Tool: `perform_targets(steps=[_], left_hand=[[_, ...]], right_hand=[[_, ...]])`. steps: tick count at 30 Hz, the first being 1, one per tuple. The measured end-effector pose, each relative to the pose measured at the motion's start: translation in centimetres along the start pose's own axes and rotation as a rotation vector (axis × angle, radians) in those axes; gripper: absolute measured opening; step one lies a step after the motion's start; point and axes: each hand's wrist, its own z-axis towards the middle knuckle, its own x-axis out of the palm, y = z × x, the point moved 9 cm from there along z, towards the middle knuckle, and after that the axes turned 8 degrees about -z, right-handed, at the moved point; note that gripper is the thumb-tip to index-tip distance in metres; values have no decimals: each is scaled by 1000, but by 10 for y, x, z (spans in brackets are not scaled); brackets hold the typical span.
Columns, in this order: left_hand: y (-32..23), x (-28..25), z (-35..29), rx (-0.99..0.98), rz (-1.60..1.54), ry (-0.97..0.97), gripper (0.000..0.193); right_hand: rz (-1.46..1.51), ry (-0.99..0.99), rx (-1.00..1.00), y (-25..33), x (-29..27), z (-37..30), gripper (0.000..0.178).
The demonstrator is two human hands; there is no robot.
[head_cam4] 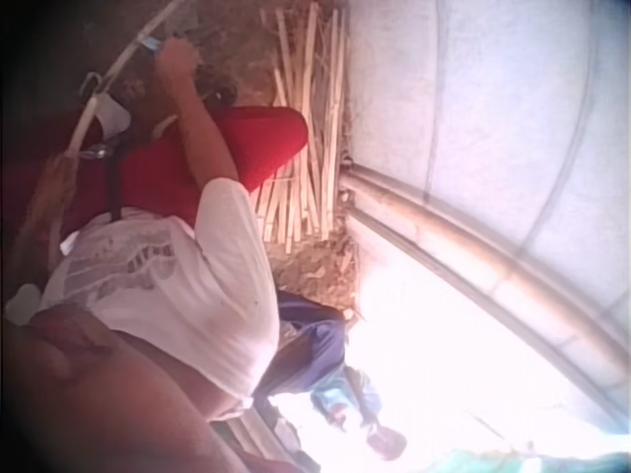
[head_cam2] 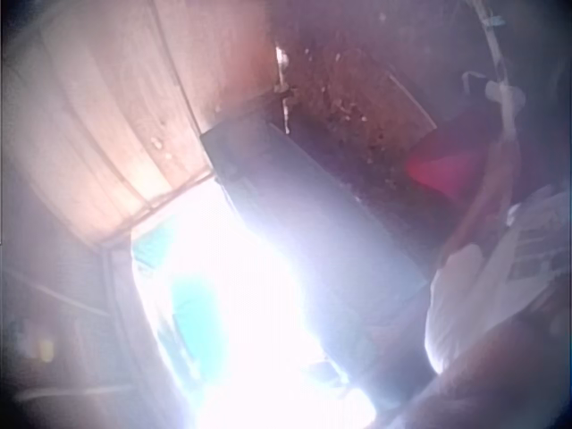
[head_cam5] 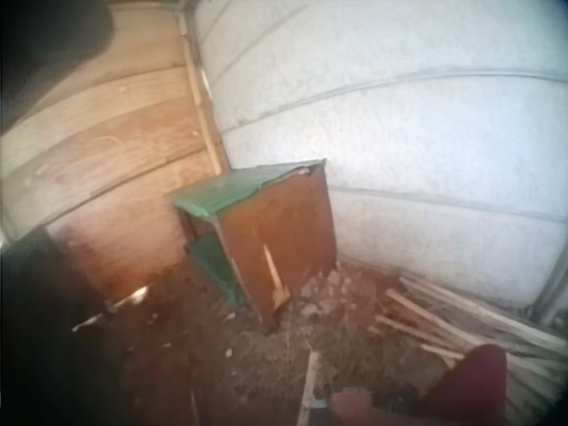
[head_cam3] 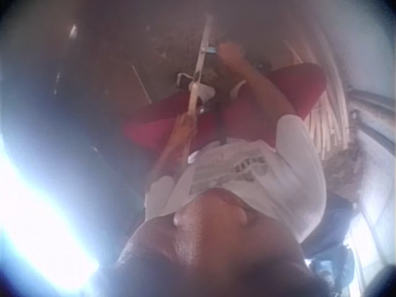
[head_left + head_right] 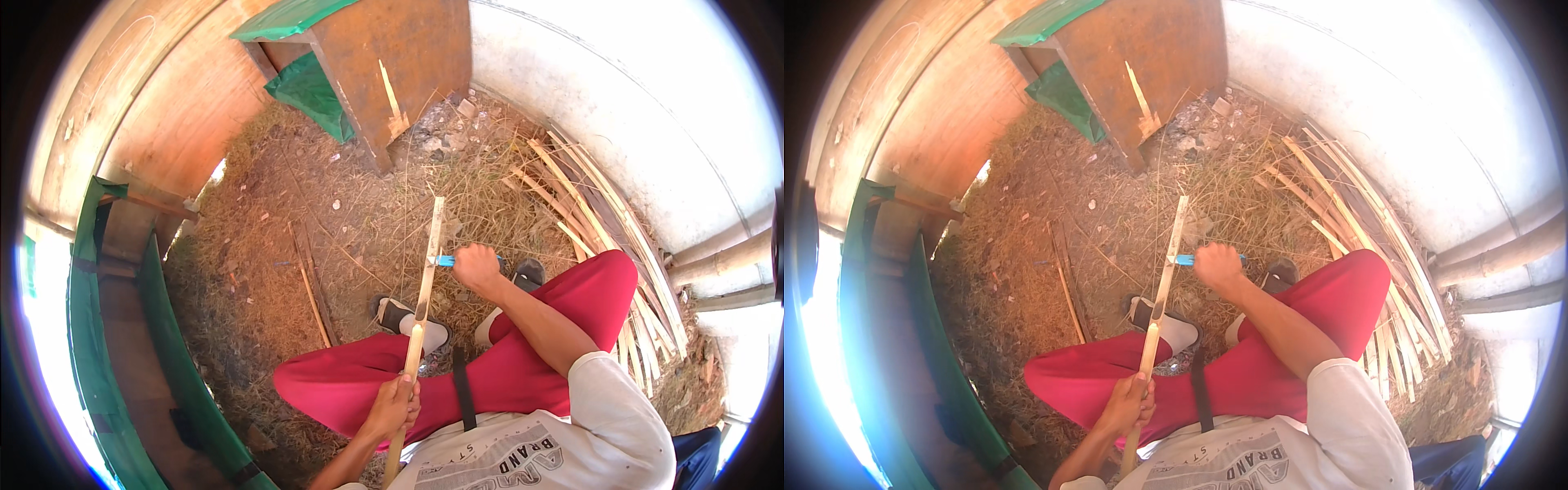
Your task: The person sits on the ground and uses a utility knife to shave and smooth a long bamboo stick. They repeatedly rotate the stick and scrape along its length to remove the outer layer.
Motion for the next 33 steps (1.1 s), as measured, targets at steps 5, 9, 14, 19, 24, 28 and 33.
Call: perform_targets(steps=[5, 9, 14, 19, 24, 28, 33], left_hand=[[8, -4, -14, 0, 43, -1, 36], [17, -10, -28, -17, 87, -1, 37], [31, -17, -40, -36, 61, -16, 38], [45, -17, -56, -118, -37, -3, 38], [69, -53, -95, -158, 7, -126, 36], [47, -57, -88, -51, 70, -147, 37], [23, -56, -63, 40, 115, -159, 39]], right_hand=[[18, 25, 13, 2, 7, 1, 20], [0, 32, 46, -11, 9, 7, 20], [13, 65, 53, -17, 20, 9, 20], [45, 41, 214, -54, 28, 16, 18], [62, 134, 355, -107, 37, 24, 19], [52, 244, 301, -86, 48, 12, 22], [190, 229, 325, -67, 17, 16, 21]])
